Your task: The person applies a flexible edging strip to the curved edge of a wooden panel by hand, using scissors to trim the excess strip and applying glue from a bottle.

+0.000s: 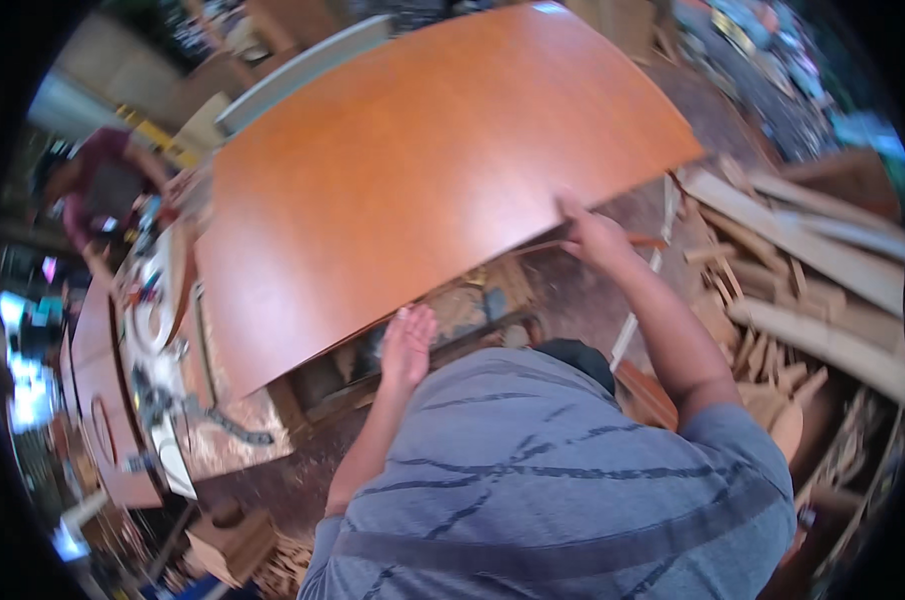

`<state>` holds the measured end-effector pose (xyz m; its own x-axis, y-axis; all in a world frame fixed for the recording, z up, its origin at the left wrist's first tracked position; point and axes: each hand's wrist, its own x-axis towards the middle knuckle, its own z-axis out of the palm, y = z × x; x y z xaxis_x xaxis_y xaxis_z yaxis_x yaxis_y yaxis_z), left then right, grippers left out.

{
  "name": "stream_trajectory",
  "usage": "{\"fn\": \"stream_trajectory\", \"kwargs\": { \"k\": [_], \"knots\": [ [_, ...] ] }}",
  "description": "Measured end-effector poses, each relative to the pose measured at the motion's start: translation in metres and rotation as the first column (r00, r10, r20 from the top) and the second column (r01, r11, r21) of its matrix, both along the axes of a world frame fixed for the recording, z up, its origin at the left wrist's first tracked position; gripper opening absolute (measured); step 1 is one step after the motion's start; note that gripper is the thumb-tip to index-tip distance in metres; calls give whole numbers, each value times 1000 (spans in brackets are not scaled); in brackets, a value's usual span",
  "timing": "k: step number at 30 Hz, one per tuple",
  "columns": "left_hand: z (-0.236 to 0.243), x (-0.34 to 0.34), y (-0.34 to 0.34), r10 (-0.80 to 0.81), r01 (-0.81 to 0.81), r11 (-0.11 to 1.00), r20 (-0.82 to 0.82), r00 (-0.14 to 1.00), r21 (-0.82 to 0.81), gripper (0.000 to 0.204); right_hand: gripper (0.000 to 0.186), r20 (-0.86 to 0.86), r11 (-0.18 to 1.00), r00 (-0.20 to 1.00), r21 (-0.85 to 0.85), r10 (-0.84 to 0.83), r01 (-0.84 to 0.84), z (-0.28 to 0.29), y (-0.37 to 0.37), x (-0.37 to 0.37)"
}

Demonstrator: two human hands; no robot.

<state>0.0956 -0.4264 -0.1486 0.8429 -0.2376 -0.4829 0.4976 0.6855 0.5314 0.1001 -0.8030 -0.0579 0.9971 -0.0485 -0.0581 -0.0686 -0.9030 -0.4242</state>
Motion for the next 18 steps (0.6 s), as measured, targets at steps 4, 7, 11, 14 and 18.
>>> {"fn": "stream_trajectory", "kwargs": {
  "k": [4,7,11,14,18],
  "knots": [
    [1,5,-47,-170,172,985,-59,984,23,27,86,-34,994,998,-95,-58,55,-4,-22,-16],
    [6,0,-74,-178,185,980,-94,980,68,28,85,-56,990,998,-137,-37,29,1,-34,-30],
    [8,2,-95,-153,161,984,-92,984,79,25,85,-84,981,996,-191,-8,-8,-3,-64,-41],
    [3,6,-104,-119,125,989,-66,991,85,24,93,-109,971,992,-236,-57,30,-19,-97,-48],
    [2,11,-108,-66,71,992,-60,996,100,21,88,-106,947,991,-319,-76,38,-1,-127,-53]
  ]
}}
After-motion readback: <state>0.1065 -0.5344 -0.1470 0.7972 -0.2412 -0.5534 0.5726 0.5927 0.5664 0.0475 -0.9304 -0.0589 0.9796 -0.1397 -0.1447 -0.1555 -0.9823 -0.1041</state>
